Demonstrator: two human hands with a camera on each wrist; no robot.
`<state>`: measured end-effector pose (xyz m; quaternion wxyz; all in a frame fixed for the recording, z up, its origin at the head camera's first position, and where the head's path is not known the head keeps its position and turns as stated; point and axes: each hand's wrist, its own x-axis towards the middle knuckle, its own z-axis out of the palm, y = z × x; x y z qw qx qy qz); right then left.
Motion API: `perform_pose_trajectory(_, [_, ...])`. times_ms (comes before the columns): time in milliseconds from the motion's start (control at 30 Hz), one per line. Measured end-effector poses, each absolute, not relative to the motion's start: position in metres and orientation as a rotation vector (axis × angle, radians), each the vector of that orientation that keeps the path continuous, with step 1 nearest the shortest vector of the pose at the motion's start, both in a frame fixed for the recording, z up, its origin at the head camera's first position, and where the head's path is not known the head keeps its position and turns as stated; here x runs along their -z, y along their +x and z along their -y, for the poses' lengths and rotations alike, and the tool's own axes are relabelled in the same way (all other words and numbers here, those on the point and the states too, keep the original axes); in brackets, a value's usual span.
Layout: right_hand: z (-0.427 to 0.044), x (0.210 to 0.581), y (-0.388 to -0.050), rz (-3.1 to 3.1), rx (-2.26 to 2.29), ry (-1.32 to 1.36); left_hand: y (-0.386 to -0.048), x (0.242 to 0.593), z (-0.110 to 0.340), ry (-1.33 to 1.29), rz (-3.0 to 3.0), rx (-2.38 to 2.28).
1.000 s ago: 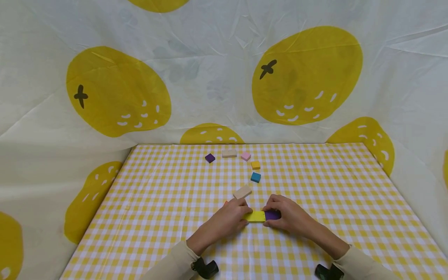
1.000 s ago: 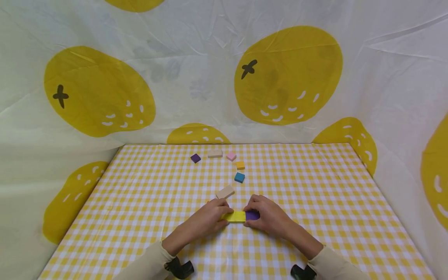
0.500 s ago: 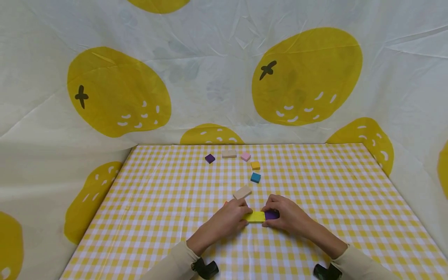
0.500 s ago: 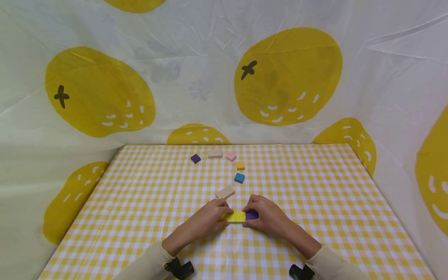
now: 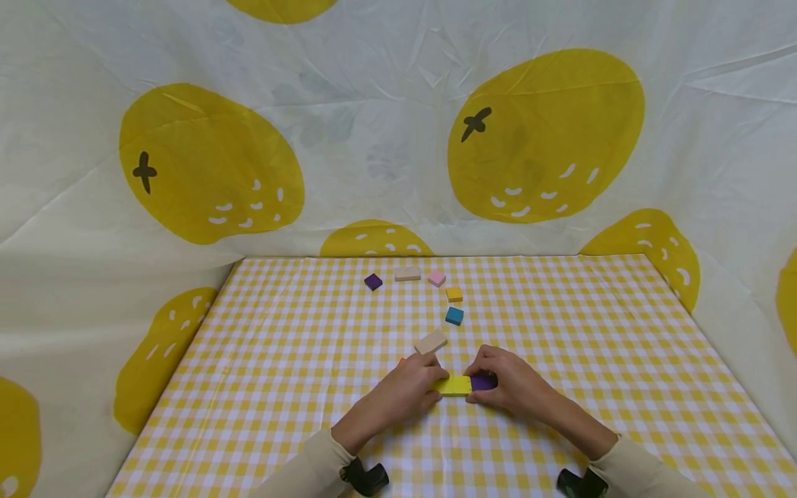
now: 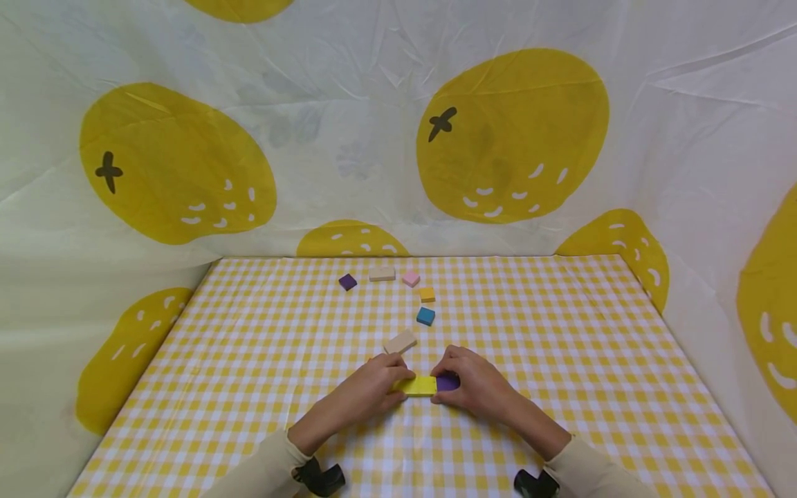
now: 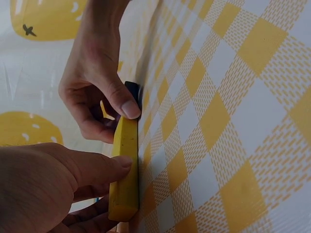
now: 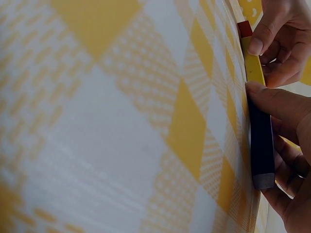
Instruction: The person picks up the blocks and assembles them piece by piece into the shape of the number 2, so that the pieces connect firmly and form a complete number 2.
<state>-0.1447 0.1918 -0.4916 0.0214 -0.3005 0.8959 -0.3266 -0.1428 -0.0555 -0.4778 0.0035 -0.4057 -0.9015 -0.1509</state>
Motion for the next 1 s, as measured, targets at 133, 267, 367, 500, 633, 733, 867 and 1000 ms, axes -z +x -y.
perform_pose_trajectory(133, [-0.192, 0.491, -0.145, -2.768, 1.027, -0.936, -0.142, 0.478, 0.055, -1.266, 2.839, 0.486])
perform_pose_trajectory(267, [-0.192, 0.492, -0.145, -2.768, 1.028, -0.937, -0.143, 0.479, 0.056, -1.271, 2.841, 0.501])
perform_pose_trajectory(367, [-0.193, 0.492, -0.145, -2.764, 1.029, -0.937, -0.144, 0.478, 0.058, -1.274, 2.821, 0.523])
perform_pose_trajectory(500, [-0.193, 0.491, -0.145, -2.753, 1.037, -0.944, -0.147, 0.470, 0.066, -1.249, 2.789, 0.572])
perform_pose_trajectory(633, [-0.193, 0.491, -0.144, -2.751, 1.039, -0.939, -0.151, 0.462, 0.077, -1.167, 2.779, 0.641])
perform_pose_trajectory(733, [-0.193, 0.490, -0.143, -2.750, 1.038, -0.930, -0.154, 0.460, 0.085, -1.085, 2.795, 0.712])
perform_pose_trajectory(867, [-0.193, 0.490, -0.143, -2.752, 1.037, -0.930, -0.154, 0.461, 0.094, -1.009, 2.828, 0.745])
perform_pose_trajectory(1000, [-0.192, 0.490, -0.143, -2.752, 1.039, -0.931, -0.154, 0.466, 0.100, -0.978, 2.832, 0.729])
